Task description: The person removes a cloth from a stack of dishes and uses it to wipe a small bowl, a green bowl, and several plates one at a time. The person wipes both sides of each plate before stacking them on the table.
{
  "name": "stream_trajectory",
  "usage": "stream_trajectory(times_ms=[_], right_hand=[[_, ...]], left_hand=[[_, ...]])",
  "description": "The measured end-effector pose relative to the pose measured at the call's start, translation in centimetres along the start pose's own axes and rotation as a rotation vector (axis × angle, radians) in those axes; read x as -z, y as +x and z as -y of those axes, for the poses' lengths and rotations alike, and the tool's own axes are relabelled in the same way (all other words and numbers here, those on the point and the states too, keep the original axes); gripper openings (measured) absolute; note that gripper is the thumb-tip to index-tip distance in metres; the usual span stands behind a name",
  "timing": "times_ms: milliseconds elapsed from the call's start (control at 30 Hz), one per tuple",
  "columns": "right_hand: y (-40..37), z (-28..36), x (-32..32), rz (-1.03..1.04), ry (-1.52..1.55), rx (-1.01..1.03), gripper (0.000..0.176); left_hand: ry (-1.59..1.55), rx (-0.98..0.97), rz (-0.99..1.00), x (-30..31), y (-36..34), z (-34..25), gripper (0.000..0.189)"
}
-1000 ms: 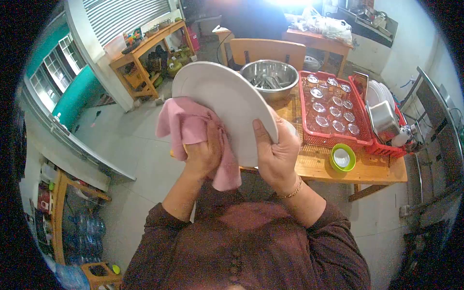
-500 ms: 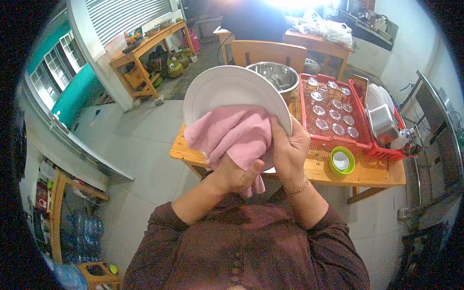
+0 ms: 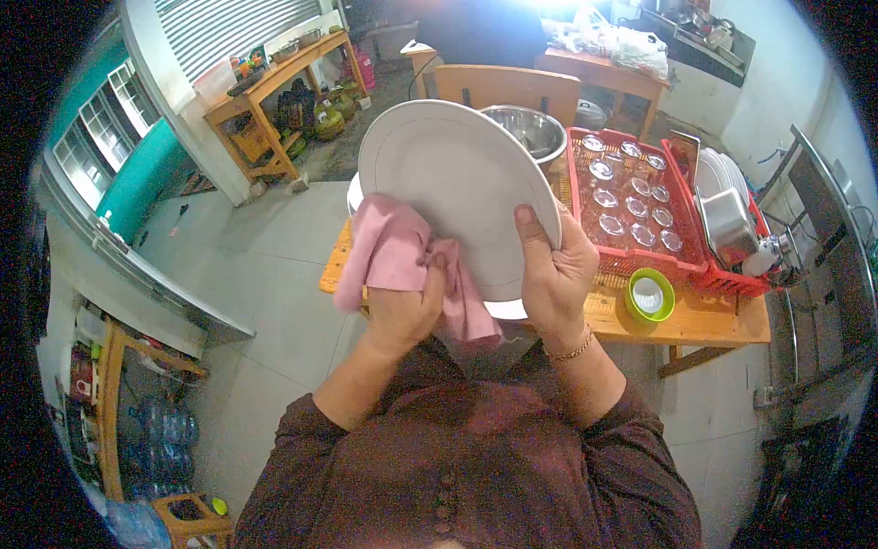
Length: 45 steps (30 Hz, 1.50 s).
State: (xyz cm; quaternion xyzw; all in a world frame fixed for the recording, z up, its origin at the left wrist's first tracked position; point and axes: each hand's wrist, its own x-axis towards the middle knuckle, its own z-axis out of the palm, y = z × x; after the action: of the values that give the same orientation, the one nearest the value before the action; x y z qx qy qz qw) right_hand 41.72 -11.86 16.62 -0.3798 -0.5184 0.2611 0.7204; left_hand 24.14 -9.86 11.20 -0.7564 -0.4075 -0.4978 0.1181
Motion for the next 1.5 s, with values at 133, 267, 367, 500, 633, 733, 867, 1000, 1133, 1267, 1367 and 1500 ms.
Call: stream_trajectory(times_ms=[133, 267, 367, 500, 633, 733, 867, 1000, 1133, 1267, 1367, 1500], right_hand=[[-0.8, -0.2, -0.6, 0.077, -0.022, 0.01, 0.021], [-1.2, -0.8, -0.9, 0.166, -0.145, 0.12, 0.022], [-1.7, -1.5, -1.0, 0.182, -0.116, 0.028, 0.021], [-1.1, -2.6, -0.2, 0.237, -0.055, 0.004, 0.022], [-1.2, -4.4, 0.5, 0.285, -0.006, 0.009, 0.025], [-1.6, -4.4, -0.1, 0.288, 0.051, -0.014, 0.022], [-1.7, -2.6, -0.9, 0.297, -0.022, -0.105, 0.021], [-1.6, -2.6, -1.5, 0.226, -0.102, -0.014, 0.019], [-1.0, -3.1, -0.6, 0.127, -0.098, -0.004, 0.021], [0.1, -1.7, 0.9, 0.036, -0.056, -0.035, 0.023], [1.2, -1.3, 2.4, 0.007, -0.015, -0.069, 0.024], [1.6, -1.6, 2.7, -0.002, 0.052, -0.122, 0.023]], left_hand=[[-0.015, 0.093, 0.039, -0.1, 1.2, 0.2, 0.024], [-0.348, 0.124, -0.159, -1.6, 4.3, 0.9, 0.026], [-0.501, 0.151, 0.078, -0.9, 5.3, 0.2, 0.038], [-0.472, -0.043, 0.495, -0.8, 5.2, -1.9, 0.069], [-0.672, 0.037, 0.772, -0.5, 2.9, -2.6, 0.081], [-0.536, -0.023, 0.589, -1.5, 1.4, -1.0, 0.07], [-0.402, 0.204, 0.609, 0.2, 4.2, 1.5, 0.064], [-0.308, 0.223, 0.233, -1.0, 5.0, 3.9, 0.046], [-0.152, 0.235, -0.133, -0.2, 6.1, 5.7, 0.028], [-0.345, 0.793, -0.064, 1.3, 4.0, 8.9, 0.023], [-0.454, 0.635, -0.326, 3.4, 1.5, 12.5, 0.024], [-0.979, 0.611, -0.439, 7.3, 2.3, 9.8, 0.027]])
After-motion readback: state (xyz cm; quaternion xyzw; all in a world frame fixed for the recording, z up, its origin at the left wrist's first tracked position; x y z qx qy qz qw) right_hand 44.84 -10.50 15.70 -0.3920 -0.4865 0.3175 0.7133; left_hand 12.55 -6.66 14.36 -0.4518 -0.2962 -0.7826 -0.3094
